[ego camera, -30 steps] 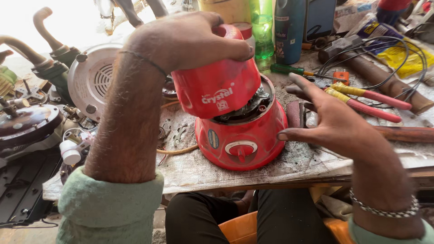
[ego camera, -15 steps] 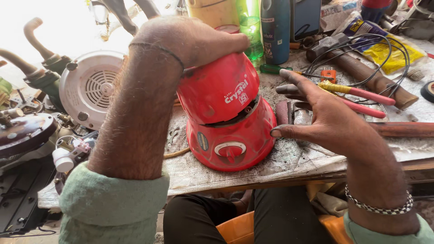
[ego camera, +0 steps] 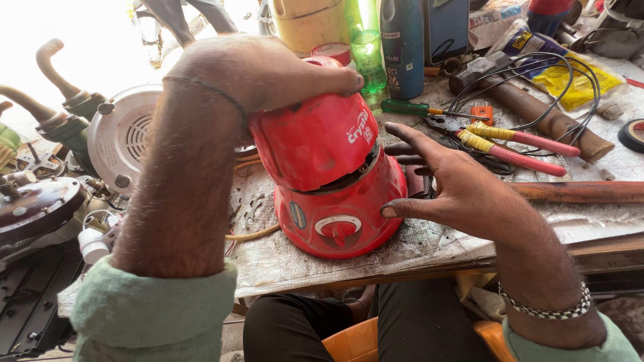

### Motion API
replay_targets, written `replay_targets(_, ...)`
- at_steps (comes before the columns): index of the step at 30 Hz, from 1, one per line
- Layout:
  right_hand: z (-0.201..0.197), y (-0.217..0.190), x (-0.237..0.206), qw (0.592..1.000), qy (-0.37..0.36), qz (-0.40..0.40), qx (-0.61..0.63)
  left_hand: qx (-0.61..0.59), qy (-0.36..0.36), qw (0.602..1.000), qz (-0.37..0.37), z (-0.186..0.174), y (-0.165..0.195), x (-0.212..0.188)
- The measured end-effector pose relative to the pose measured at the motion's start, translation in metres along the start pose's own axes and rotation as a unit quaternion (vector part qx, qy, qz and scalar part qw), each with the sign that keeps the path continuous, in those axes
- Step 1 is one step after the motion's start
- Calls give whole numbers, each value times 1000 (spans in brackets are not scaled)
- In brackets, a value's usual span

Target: The person repairs a red electric appliance by adjusting internal components with a screwdriver, inserting a metal spring, and reassembling the motor into the red housing. The person then secures the housing and adjusts internal wiring.

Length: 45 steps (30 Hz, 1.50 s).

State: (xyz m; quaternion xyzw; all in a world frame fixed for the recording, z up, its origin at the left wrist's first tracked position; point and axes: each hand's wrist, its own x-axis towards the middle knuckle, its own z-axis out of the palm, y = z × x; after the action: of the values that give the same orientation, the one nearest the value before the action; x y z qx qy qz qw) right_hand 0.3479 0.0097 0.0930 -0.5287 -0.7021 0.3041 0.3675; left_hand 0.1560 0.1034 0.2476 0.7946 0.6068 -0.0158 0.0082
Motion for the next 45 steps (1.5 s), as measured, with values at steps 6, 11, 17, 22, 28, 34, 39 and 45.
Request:
replay_targets(6,-1,2,-1,999,7,32,-43,-25,30,999,1,7,7,16)
replay_targets(11,-2,7,-1,999,7,-14,-28,-35,19,999,-3,10,5,21)
replay_targets(17,-3,5,-1,999,6,1,-36,-26,16,999,-22,6,12,18)
replay_targets(22,-4,2,-2,1000,-3,22,-16,22,32,999,-20,4,14,17)
replay_targets(28,-4,11,1,997,2,17,-71,24,102,994,-5,9,14,16)
replay_targets(34,-10,24,0,997,5,-45,-68,45,15,999,22,0,18,6)
replay_targets(39,-13,24,-3,996,16,-22,-85,70,18,995,68,-3,14,-4)
replay_targets(45,-15,24,-6,994,24,-56,-90,96,8,993,66,10,17,8)
